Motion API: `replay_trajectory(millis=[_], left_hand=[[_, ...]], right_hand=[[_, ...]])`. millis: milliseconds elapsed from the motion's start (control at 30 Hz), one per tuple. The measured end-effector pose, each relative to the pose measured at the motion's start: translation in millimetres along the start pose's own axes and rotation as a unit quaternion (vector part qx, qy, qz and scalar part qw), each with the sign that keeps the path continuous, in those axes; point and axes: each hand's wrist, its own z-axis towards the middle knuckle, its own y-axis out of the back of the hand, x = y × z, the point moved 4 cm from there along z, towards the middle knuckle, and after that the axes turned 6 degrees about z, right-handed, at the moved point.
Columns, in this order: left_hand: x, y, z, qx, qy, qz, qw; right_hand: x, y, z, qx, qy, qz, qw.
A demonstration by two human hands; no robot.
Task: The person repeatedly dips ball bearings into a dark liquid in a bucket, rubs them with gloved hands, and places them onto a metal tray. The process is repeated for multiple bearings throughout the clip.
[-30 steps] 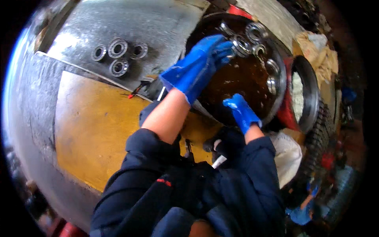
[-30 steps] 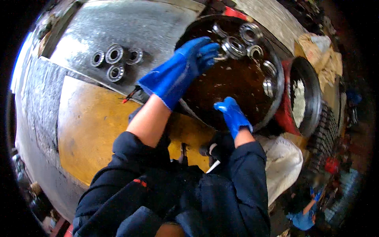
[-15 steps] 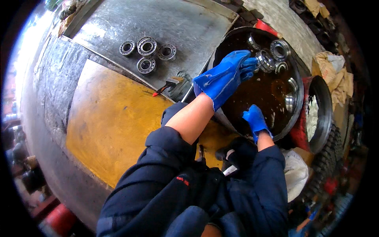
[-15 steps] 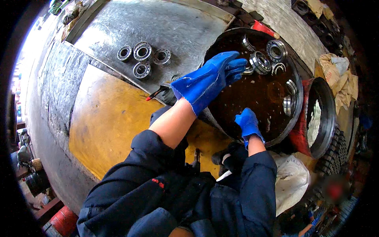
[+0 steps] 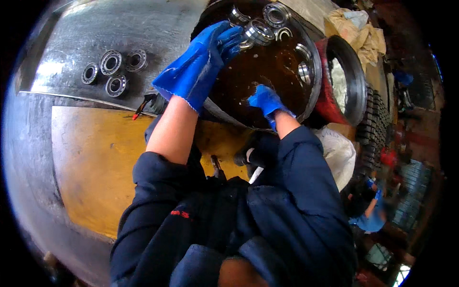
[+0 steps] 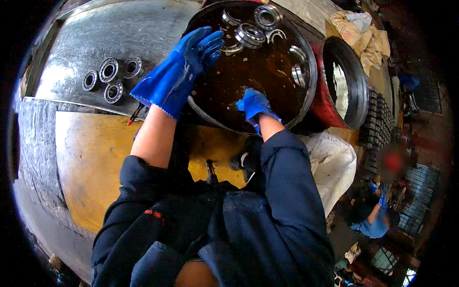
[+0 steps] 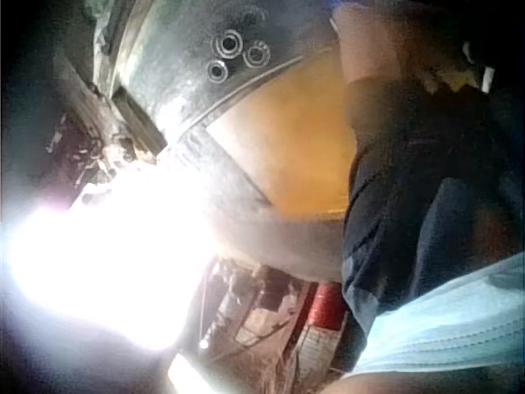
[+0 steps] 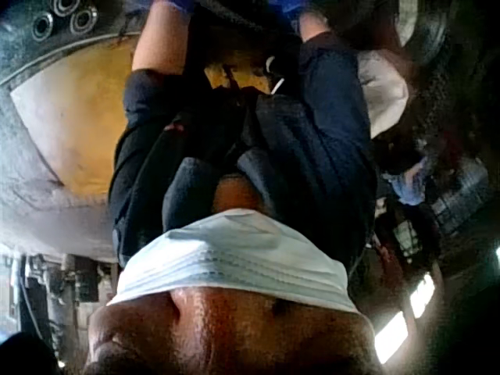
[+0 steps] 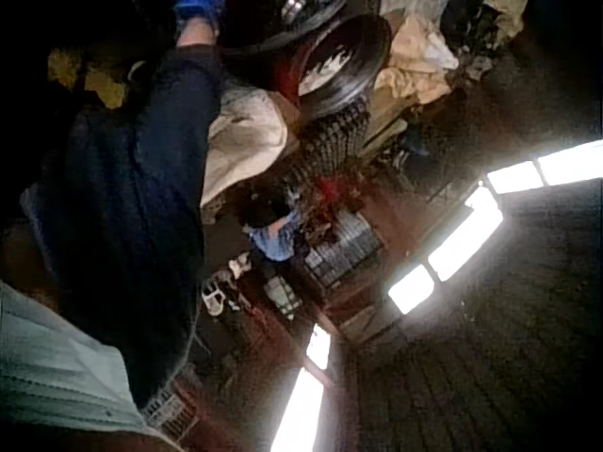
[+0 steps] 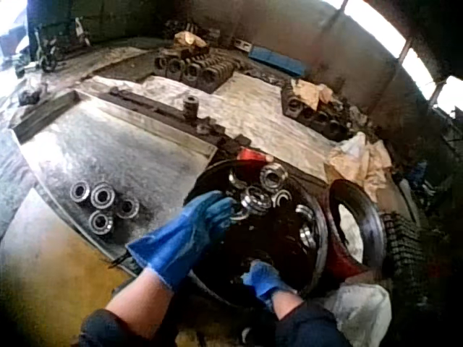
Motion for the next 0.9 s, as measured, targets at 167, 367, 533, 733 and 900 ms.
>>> replay_trajectory(millis=[167, 367, 533, 733, 900], left_hand=[[5, 11, -4, 0.012, -0.002, -0.007, 1.000], [7, -2, 4, -0.005, 0.032, -0.010, 0.999], [-3, 5, -6, -0.023, 0.013, 0.009, 1.000], [-1, -2, -4, 0.000, 0.009, -0.013, 1.000], [2, 1, 2, 0.007, 0.004, -0.010, 1.000]], right_hand=[[56, 0, -23, -0.019, -0.076, -0.106, 0.991], [24, -1, -4, -0.053, -0.131, -0.048, 0.989], [45, -9, -18, -0.083, -0.178, -0.046, 0.979], [69, -1, -10, 0.095, 0.018, -0.320, 0.942], [44, 3, -15, 0.056, 0.070, -0.260, 0.961]])
